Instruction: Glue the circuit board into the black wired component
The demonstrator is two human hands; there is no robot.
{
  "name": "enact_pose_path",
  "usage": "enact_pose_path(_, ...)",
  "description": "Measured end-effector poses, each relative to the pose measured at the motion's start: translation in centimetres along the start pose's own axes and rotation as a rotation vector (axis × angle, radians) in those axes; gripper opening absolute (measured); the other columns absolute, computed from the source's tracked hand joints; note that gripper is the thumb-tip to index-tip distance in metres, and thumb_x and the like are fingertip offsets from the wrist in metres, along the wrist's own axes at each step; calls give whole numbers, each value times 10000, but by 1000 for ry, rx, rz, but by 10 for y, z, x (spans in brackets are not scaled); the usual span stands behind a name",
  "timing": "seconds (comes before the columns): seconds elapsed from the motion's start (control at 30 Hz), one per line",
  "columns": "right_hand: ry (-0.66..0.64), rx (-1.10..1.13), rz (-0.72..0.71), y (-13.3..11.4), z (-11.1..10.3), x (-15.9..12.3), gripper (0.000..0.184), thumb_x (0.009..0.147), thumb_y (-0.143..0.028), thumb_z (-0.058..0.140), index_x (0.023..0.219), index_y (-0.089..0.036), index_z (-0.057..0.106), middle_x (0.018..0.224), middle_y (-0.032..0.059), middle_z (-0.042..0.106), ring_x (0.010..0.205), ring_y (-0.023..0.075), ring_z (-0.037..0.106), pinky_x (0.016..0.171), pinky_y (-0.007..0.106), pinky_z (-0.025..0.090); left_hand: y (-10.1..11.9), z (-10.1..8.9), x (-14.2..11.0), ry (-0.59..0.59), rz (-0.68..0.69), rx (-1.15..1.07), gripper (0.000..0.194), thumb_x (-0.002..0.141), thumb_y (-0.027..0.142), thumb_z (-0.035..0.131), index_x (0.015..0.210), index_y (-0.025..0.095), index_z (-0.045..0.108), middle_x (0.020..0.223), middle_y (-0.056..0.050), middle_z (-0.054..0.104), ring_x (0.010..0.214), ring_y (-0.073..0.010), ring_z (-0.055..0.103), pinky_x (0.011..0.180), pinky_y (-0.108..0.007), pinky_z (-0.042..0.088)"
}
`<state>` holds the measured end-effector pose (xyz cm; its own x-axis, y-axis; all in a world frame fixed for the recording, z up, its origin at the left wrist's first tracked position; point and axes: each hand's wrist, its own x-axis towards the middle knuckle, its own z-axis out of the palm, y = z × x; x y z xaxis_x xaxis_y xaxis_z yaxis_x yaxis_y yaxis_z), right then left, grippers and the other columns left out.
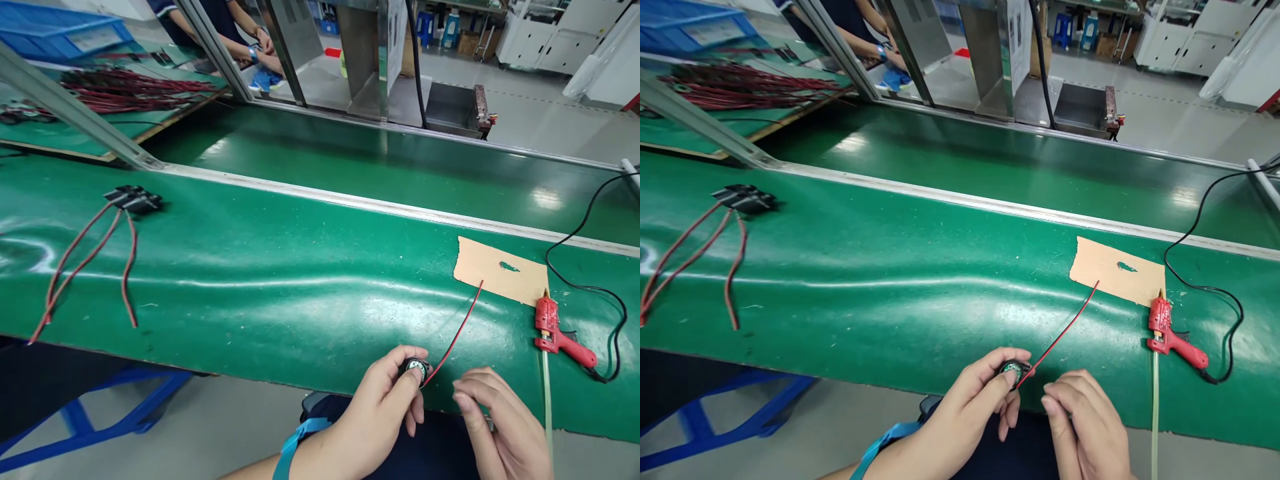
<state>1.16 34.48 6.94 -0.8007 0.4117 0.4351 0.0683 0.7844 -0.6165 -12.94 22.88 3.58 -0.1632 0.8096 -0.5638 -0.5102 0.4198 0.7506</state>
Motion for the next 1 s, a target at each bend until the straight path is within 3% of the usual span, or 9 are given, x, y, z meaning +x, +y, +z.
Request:
enact_pose_path(0.33,12,35,17,4,17,-4,262,877,-14,583,1125,-91,620,978,106,655,934,141,617,818,281,570,-4,0,-2,-42,66,-111,569,943,560,504,1234,72,469,695,-27,568,594,-126,538,612,-278,439)
enact_pose_path(0.57,-25,29,31,6,30,-8,412,886,-82,638,1294,-98,579,989,114,608,884,159,551,710,297,548,-9,1,1,-65,85,-133,411,967,448,511,1222,126,528,1124,-105,563,672,-87,554,638,-272,503)
enact_pose_path(0.7,-6,-8,-2,6,35,-7,405,897,-77,627,1299,-80,576,966,118,609,877,164,533,700,304,543,-8,0,2,-81,120,-125,339,978,412,504,1152,122,527,1041,-89,584,692,-97,548,635,-265,506)
enact_pose_path(1.0,-25,-24,-54,7,39,-7,411,903,-57,608,1312,-54,563,972,126,619,886,167,530,713,312,533,-12,2,-1,-43,147,-29,404,997,496,489,1153,126,536,972,-79,596,714,-104,534,639,-249,514)
